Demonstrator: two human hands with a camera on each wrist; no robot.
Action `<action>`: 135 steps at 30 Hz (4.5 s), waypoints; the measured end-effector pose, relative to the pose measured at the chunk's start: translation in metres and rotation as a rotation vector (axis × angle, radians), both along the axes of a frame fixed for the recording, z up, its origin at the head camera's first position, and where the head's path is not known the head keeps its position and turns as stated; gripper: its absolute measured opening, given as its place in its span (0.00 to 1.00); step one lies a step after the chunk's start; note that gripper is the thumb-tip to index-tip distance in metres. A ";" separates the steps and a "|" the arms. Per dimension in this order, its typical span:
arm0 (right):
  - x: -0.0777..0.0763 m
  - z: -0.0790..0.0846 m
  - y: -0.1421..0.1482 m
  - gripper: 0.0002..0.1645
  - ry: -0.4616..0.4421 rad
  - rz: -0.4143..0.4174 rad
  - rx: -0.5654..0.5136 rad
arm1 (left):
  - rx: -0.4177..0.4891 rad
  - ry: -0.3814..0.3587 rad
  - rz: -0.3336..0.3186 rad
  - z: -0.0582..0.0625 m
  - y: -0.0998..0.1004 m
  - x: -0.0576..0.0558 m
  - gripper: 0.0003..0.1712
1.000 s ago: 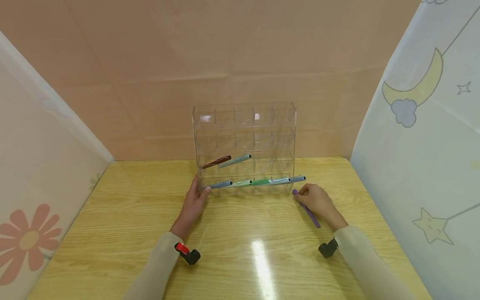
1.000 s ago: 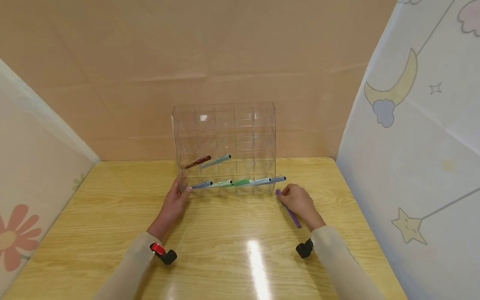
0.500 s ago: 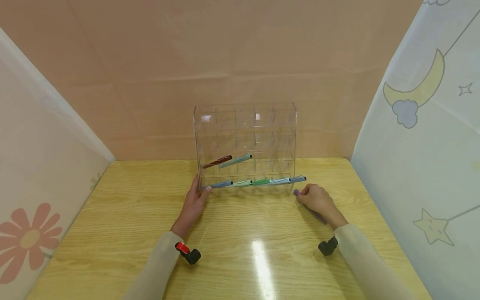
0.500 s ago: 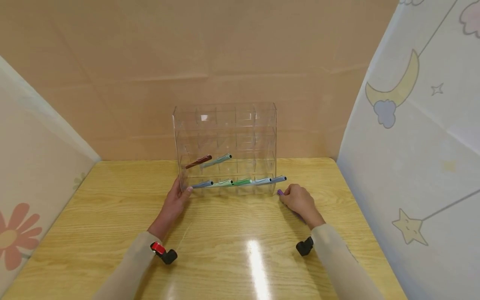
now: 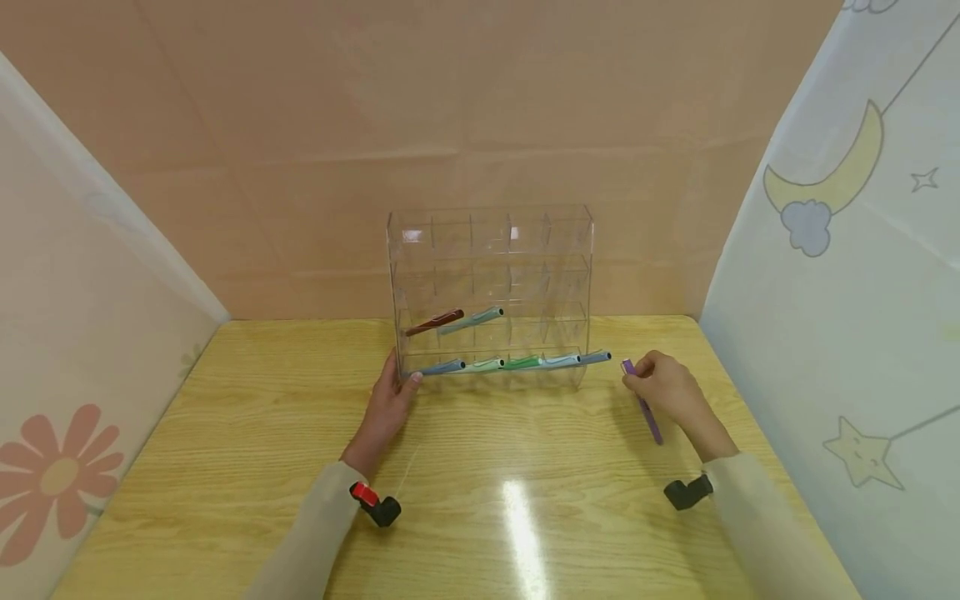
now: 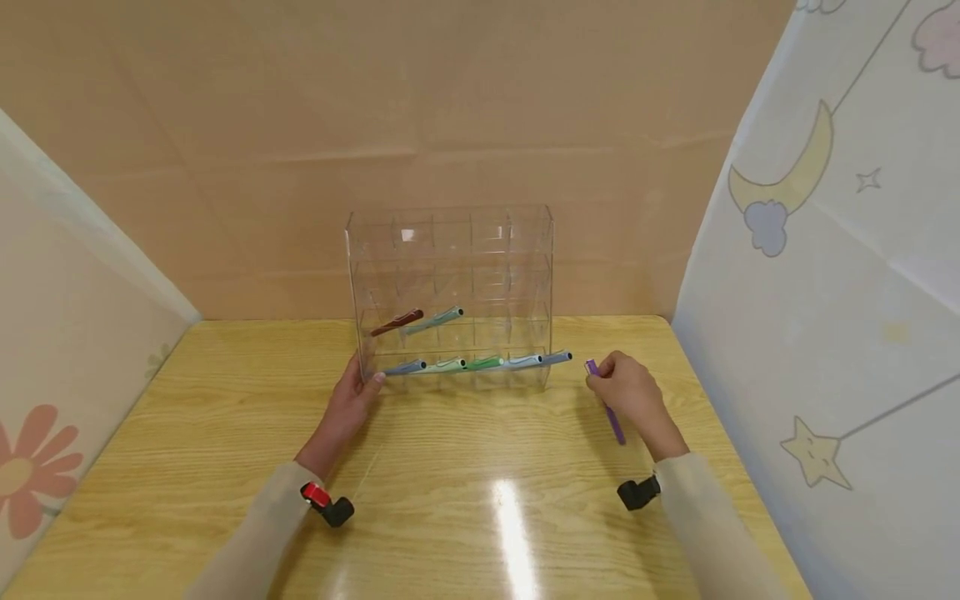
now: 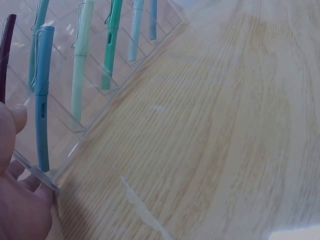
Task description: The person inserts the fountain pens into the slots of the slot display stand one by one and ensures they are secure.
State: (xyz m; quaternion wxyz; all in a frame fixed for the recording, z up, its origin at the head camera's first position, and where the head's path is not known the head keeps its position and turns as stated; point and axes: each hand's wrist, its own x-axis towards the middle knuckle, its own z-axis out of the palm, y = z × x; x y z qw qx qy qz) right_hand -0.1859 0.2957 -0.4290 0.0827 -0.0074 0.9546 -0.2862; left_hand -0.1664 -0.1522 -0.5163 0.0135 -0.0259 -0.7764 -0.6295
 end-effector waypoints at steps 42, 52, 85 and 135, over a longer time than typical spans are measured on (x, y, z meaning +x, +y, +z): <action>0.026 0.081 0.005 0.24 0.339 0.018 -0.049 | -0.015 -0.024 0.017 0.002 0.001 0.002 0.43; 0.023 0.112 -0.023 0.27 0.294 0.058 -0.078 | -0.008 -0.028 0.022 -0.001 -0.001 0.002 0.43; -0.022 0.119 -0.091 0.20 0.305 0.135 -0.267 | 0.000 0.002 0.006 -0.004 0.000 -0.001 0.43; -0.042 0.073 -0.150 0.13 0.197 0.233 -0.169 | 0.051 0.068 0.017 -0.006 0.001 0.001 0.43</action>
